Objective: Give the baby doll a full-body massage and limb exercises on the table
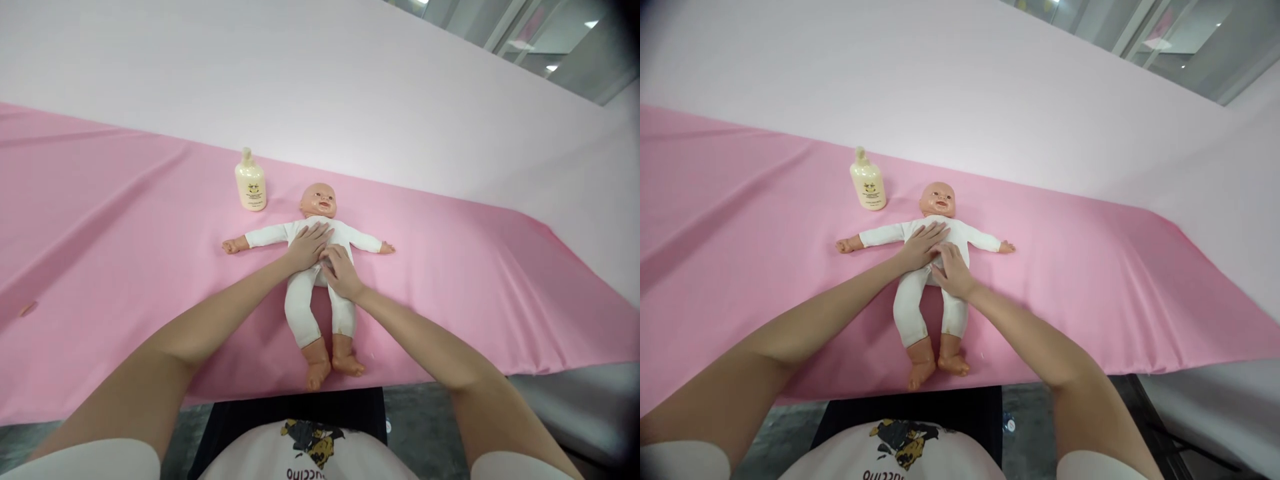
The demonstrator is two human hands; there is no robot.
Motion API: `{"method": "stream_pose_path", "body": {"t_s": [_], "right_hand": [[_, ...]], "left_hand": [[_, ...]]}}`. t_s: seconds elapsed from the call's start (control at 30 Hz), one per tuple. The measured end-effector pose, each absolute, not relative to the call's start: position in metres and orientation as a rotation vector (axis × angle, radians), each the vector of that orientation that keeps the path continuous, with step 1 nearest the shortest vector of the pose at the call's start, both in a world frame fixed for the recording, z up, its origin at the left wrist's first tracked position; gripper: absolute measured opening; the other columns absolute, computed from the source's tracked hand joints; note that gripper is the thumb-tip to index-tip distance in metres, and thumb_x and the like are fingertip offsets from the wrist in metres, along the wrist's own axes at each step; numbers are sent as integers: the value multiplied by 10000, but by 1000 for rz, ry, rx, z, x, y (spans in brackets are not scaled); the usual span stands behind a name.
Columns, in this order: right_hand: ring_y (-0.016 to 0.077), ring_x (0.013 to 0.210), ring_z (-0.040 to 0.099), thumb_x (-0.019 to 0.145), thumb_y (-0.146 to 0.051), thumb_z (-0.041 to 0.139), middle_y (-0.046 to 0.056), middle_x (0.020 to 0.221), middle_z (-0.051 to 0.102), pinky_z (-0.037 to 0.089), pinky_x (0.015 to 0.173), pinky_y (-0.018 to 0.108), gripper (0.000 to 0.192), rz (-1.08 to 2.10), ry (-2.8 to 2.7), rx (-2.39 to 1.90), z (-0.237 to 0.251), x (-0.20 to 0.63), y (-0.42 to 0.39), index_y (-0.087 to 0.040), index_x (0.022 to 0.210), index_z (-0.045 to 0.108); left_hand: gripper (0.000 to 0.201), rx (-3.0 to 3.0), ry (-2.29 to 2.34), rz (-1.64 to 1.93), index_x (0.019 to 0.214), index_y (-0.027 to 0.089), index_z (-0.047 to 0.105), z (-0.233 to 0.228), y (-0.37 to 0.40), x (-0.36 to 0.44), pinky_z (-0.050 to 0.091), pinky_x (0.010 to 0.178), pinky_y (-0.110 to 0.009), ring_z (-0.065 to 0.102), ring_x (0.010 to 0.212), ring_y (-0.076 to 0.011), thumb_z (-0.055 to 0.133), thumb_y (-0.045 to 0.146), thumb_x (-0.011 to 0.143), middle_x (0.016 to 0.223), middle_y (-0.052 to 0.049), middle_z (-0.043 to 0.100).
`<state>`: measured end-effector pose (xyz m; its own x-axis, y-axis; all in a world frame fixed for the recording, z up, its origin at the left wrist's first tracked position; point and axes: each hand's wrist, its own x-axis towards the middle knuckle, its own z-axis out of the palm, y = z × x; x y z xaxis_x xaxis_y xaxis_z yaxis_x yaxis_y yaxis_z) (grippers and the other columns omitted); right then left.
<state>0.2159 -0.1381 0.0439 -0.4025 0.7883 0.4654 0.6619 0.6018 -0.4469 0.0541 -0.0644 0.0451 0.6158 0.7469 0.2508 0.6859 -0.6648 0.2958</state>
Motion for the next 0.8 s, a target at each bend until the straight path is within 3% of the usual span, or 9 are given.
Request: {"method": "stream_pose_path", "body": {"t_s": [0.1, 0.2, 0.33, 0.47, 0.57, 0.67, 0.73, 0.8], "right_hand": [[297, 1350, 395, 960, -487, 426, 189, 1422, 454, 345, 1135, 517, 528, 248, -2375, -1004, 51, 226, -126, -150, 1366, 451], [306, 1421, 318, 961, -603, 365, 165, 1561, 323, 265, 1174, 535, 638, 196, -2657, -827, 59, 238, -107, -174, 1430, 418], [307, 1435, 318, 983, -605, 271, 162, 1552, 366, 263, 1160, 530, 666, 139, -2692, -794, 63, 237, -82, -167, 1468, 398], [313, 1406, 360, 979, -621, 243, 163, 1533, 402, 279, 1140, 514, 698, 108, -2615, -905, 56, 233, -74, -158, 1479, 394], [307, 1402, 369, 969, -652, 195, 168, 1530, 405, 289, 1129, 502, 743, 110, -2583, -885, 47, 237, -73, -152, 1487, 379], [302, 1378, 390, 950, -683, 223, 176, 1509, 431, 287, 1128, 494, 774, 115, -2592, -835, 41, 245, -74, -142, 1477, 390], [294, 1353, 405, 968, -645, 227, 165, 1503, 443, 288, 1126, 487, 722, 111, -2599, -878, 39, 247, -75, -154, 1462, 417], [287, 1336, 409, 991, -598, 200, 147, 1507, 441, 291, 1122, 483, 671, 102, -2593, -939, 39, 247, -76, -172, 1455, 433]], "left_hand": [[586, 2656, 1175, 507, 1548, 194, 313, 46, -65, 52, 138, 1245, -450, 167, 1537, -253, 314, 315, 975, 1635, -65, 265], [599, 2657, 1133, 492, 1545, 183, 318, 45, -66, 50, 96, 1258, -420, 165, 1539, -226, 346, 339, 967, 1636, -50, 264], [593, 2670, 1119, 501, 1541, 151, 316, 42, -64, 49, 62, 1260, -398, 160, 1539, -208, 325, 347, 982, 1633, -64, 268], [552, 2748, 1067, 428, 1507, 162, 382, 47, -64, 51, 68, 1255, -454, 161, 1538, -241, 351, 307, 976, 1640, -94, 239], [495, 2773, 1143, 316, 1415, 123, 506, 61, -82, 58, 143, 1234, -496, 266, 1497, -292, 338, 260, 970, 1576, -148, 372], [471, 2711, 1359, 187, 1312, 11, 580, 78, -126, 71, 310, 1134, -555, 414, 1385, -394, 411, 233, 933, 1405, -269, 530], [450, 2739, 1314, 172, 1271, 58, 629, 87, -167, 84, 365, 1063, -616, 481, 1310, -432, 509, 243, 878, 1335, -274, 581], [305, 2818, 735, 202, 1023, 166, 764, 91, -210, 99, 450, 994, -587, 616, 1124, -379, 511, 258, 879, 1071, -224, 707]]}}
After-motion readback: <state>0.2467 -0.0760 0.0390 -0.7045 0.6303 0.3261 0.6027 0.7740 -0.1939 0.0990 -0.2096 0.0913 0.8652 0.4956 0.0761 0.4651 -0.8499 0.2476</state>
